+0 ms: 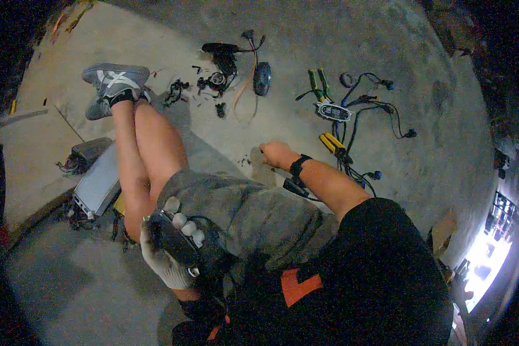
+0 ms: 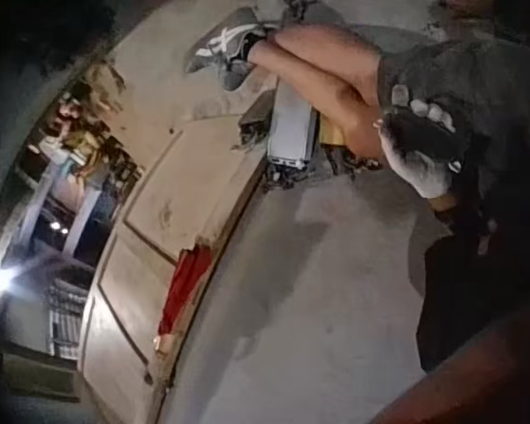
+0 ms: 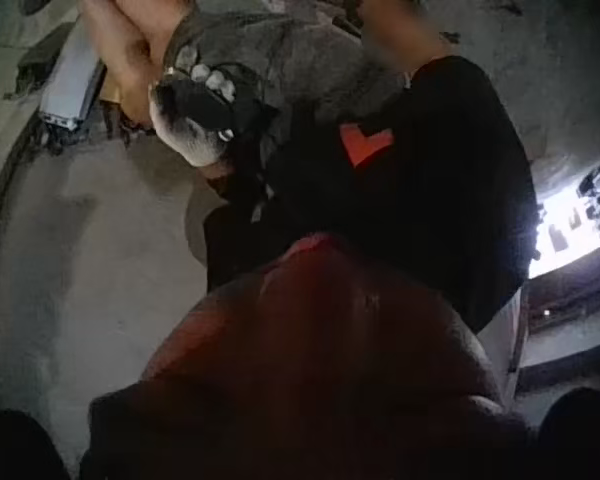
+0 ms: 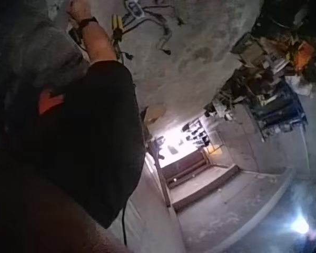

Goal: Using a screwdriver to assemble or repair a black plastic component while sitting on a garage floor.

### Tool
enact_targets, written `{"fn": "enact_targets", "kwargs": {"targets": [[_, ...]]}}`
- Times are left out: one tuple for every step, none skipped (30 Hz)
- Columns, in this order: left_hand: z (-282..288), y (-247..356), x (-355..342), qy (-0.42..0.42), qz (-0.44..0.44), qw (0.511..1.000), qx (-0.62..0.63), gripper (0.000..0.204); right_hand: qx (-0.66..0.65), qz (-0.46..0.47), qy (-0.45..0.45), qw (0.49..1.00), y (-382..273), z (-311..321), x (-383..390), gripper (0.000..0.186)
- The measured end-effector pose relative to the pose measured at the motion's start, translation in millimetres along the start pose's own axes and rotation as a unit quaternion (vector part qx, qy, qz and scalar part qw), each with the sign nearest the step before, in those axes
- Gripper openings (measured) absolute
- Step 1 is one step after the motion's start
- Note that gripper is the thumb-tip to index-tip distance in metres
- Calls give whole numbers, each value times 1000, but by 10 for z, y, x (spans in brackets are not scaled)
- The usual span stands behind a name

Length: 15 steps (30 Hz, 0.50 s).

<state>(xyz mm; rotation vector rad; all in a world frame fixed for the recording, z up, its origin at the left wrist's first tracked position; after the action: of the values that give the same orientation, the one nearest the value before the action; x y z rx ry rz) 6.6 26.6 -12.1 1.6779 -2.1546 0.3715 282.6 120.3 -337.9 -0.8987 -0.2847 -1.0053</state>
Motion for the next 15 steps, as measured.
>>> {"fn": "enact_targets", "kwargs": {"targets": [[-72,28,46,28,0,999,-14,79,-4,0,1,1000,-54,-117,35,44],[-223,-32,173,66,-24,997,-22,77,-2,19,-14,1000,-154,-215,68,42],[-71,-160,-136,63,-51,996,-25,76,41,2,-2,999,301,60,-128,38],[-179,-136,-50,106,-81,989,-60,75,34,1,-8,999,210,-66,-176,35],[-216,-81,30,149,-109,978,-95,73,26,-1,-13,1000,117,-195,-214,32],[-206,-23,120,159,-89,977,-109,74,18,-5,-1,1000,-14,-228,-287,30],[-193,43,212,169,-70,975,-123,74,10,-9,11,1000,-143,-259,-353,28],[-180,83,263,177,-58,974,-131,76,1,-15,22,1000,-267,-287,-408,26],[-195,93,298,189,-49,971,-134,77,-12,-1,35,999,-385,-205,-392,25],[-209,46,301,199,-49,970,-132,79,-25,12,48,998,-492,-122,-344,24],[-153,47,235,195,-45,971,-134,82,-35,21,74,996,-527,-16,-405,23],[-3,50,196,157,-55,983,-83,88,-25,49,89,994,-473,-48,-506,22],[99,48,140,123,-60,990,-33,97,-22,78,101,992,-338,-191,-605,21],[31,5,128,117,-59,991,7,97,-26,116,99,988,-357,-339,-632,21],[56,-36,125,104,-52,992,49,97,22,106,76,991,-436,-336,-633,21]]}}
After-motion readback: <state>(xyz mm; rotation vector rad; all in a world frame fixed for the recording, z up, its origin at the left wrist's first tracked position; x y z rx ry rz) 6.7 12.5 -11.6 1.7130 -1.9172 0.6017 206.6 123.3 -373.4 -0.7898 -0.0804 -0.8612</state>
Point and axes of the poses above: each hand's wrist, its own x-axis away from the middle knuckle, its own z-axis out of the back of the hand, y = z × x, the point moved 3 cm from there along -x, towards the middle knuckle, and after that the axes turned 3 degrees about y, right-handed, at the moved point
